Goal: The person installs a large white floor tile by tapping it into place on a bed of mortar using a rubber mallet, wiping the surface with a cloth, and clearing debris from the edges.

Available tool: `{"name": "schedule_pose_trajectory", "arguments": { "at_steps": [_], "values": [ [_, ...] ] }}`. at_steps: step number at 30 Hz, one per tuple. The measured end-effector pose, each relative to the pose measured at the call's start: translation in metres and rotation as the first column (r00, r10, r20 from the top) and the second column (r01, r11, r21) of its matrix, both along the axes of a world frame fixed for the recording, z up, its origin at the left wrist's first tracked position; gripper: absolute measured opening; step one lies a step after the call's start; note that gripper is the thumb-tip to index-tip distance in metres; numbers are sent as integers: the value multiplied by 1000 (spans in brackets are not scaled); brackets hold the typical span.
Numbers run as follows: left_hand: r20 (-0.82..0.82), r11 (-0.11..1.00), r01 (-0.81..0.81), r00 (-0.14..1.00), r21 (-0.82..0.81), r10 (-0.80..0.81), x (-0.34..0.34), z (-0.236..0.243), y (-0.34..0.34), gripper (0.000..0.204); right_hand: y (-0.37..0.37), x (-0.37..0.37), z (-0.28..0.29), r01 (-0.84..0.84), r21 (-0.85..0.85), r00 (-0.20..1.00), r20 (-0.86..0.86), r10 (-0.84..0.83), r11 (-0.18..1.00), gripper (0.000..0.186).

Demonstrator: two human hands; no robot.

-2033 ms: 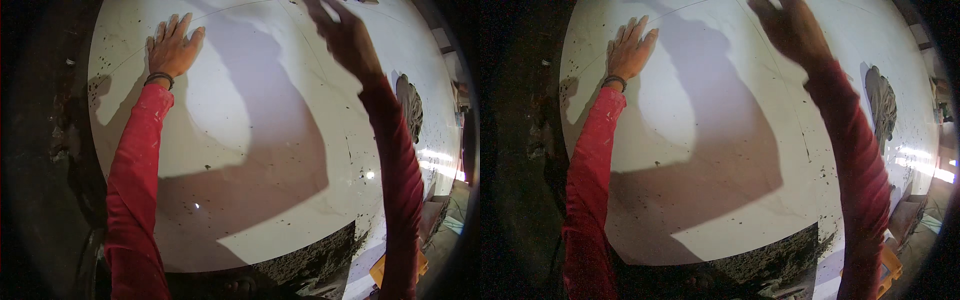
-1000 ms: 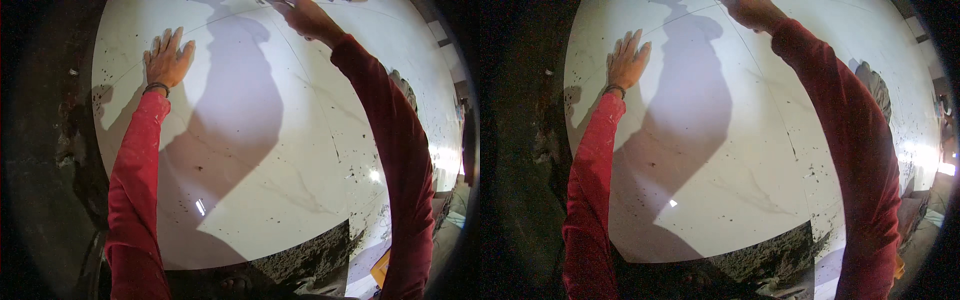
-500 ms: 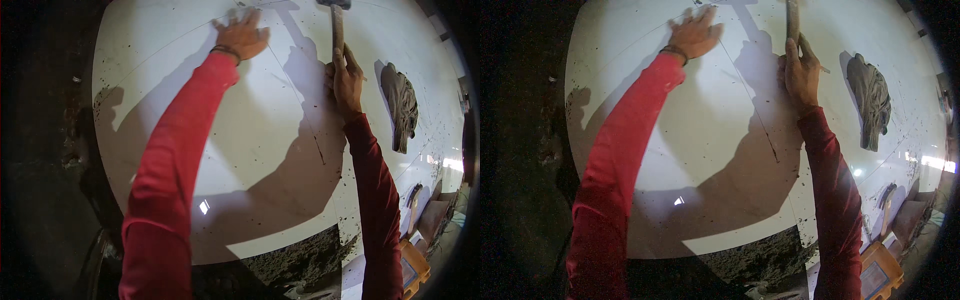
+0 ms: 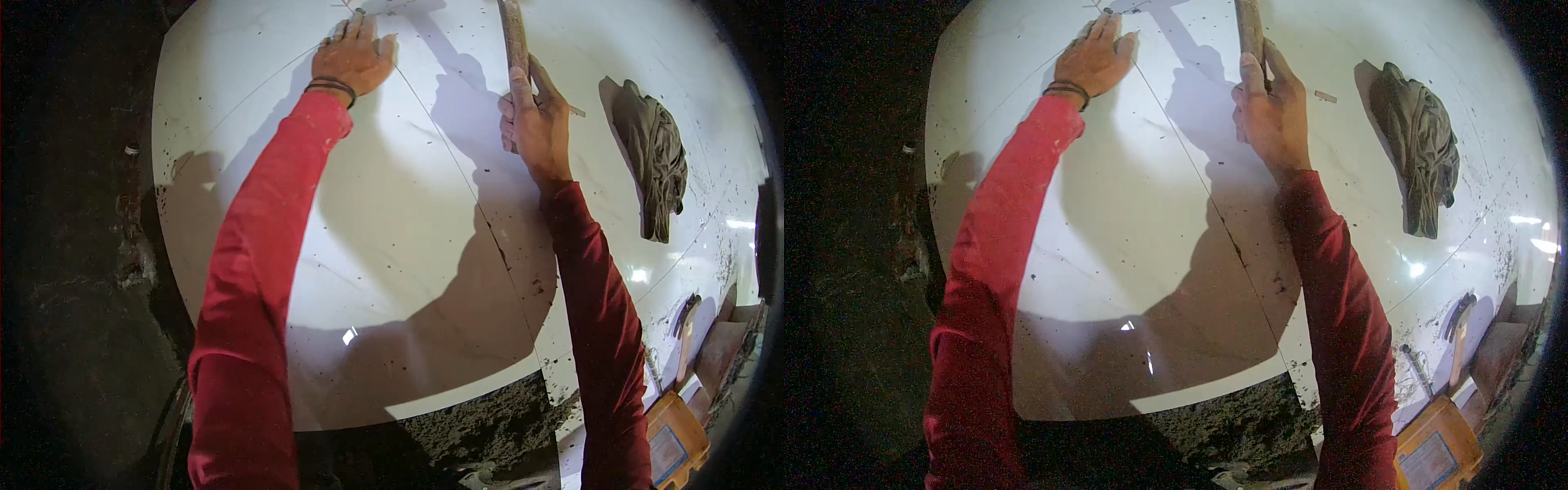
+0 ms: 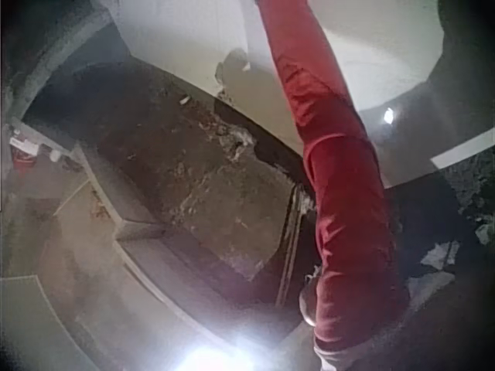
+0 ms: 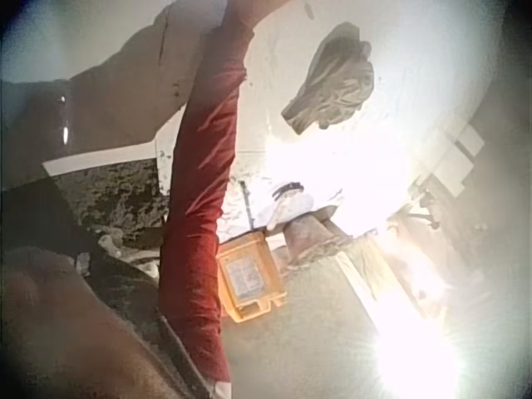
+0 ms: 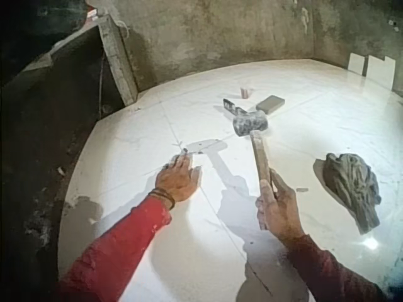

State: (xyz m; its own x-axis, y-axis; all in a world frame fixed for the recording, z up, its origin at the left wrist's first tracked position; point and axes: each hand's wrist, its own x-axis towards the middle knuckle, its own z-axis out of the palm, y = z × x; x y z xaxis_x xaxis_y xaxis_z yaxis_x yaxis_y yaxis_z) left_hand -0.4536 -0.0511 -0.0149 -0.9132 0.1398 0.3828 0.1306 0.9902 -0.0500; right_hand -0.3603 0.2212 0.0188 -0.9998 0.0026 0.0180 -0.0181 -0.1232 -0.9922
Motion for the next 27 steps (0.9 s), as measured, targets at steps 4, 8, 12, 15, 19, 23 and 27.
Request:
{"name": "schedule_pose_trajectory", "arguments": {
  "at_steps": [4,8,12,15,19,23,27],
  "values": [
    [45,992,128,991,12,-128,13,5,-26,57,7,-1,2,-11,39,1000,30,10,999,39],
    [121,998,-8,993,-62,15,27,15,-34,53,7,-1,3,-31,88,996,83,24,996,37],
    [100,989,88,992,-121,-76,16,21,-30,54,5,-2,4,-14,92,997,78,7,996,37],
    [110,984,41,994,-176,-22,17,22,-22,55,8,-3,2,8,104,997,72,-16,995,38],
    [86,986,45,996,-158,-32,8,23,-30,56,8,-5,-1,-29,71,996,81,23,997,43],
    [194,976,-8,980,-217,51,0,32,-13,54,11,-6,-3,10,131,998,60,-18,991,45],
    [99,926,120,991,-357,-90,12,22,-37,54,4,-3,3,-6,98,997,84,-2,995,44]
  ]
}}
